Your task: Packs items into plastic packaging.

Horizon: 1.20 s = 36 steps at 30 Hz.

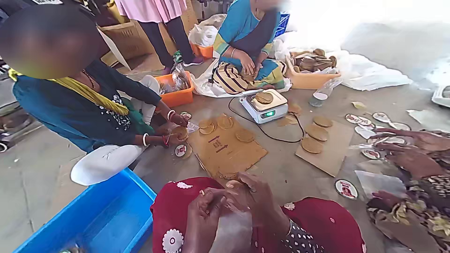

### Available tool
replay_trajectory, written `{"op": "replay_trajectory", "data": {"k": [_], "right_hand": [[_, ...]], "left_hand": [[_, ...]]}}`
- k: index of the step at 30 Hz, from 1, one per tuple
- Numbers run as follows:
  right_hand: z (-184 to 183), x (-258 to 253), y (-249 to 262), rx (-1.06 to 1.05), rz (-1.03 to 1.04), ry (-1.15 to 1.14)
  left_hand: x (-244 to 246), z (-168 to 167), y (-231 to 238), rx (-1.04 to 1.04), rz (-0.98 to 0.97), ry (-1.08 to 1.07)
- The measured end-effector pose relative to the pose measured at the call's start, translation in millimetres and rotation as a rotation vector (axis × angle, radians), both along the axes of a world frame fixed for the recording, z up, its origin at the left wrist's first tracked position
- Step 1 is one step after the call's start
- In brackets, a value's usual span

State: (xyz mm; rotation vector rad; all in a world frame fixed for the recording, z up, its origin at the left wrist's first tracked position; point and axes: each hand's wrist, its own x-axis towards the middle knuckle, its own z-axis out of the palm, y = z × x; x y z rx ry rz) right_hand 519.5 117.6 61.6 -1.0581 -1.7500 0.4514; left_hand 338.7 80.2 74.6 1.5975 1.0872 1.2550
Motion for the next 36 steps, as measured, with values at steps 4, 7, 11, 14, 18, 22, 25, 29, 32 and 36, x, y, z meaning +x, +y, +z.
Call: {"op": "replay_trajectory", "data": {"k": [4, 7, 11, 14, 18, 22, 25, 29, 32, 36], "right_hand": [[5, -1, 7, 0.05, 0.025, -0.103], [5, -2, 15, 0.05, -0.016, -0.06], [13, 6, 10, 0.064, -0.211, -0.014], [15, 2, -8, -0.041, -0.236, -0.027], [7, -11, -11, -0.225, -0.218, -0.076], [-5, -7, -7, -0.217, -0.254, -0.145], [-11, -4, -13, -0.187, -0.229, -0.189], [-17, 0, -19, -0.186, -0.211, -0.162], [-17, 3, -23, -0.236, -0.222, -0.097], [-13, 4, -29, 0.02, -0.323, -0.066]], "left_hand": [[-8, 5, 8, -0.045, -0.133, -0.072], [-2, 2, 6, -0.053, -0.165, -0.165], [7, -3, 10, 0.055, 0.089, -0.163], [10, -12, 18, 0.3, 0.261, 0.088], [24, -29, 17, 0.507, 0.337, 0.398], [34, -41, 9, 0.116, 0.223, 0.052], [29, -29, 9, -0.43, 0.106, -0.3], [35, -42, 16, -0.048, 0.197, 0.179], [45, -47, 18, 0.237, 0.2, 0.34], [48, -45, 24, 0.33, 0.208, 0.301]]}}
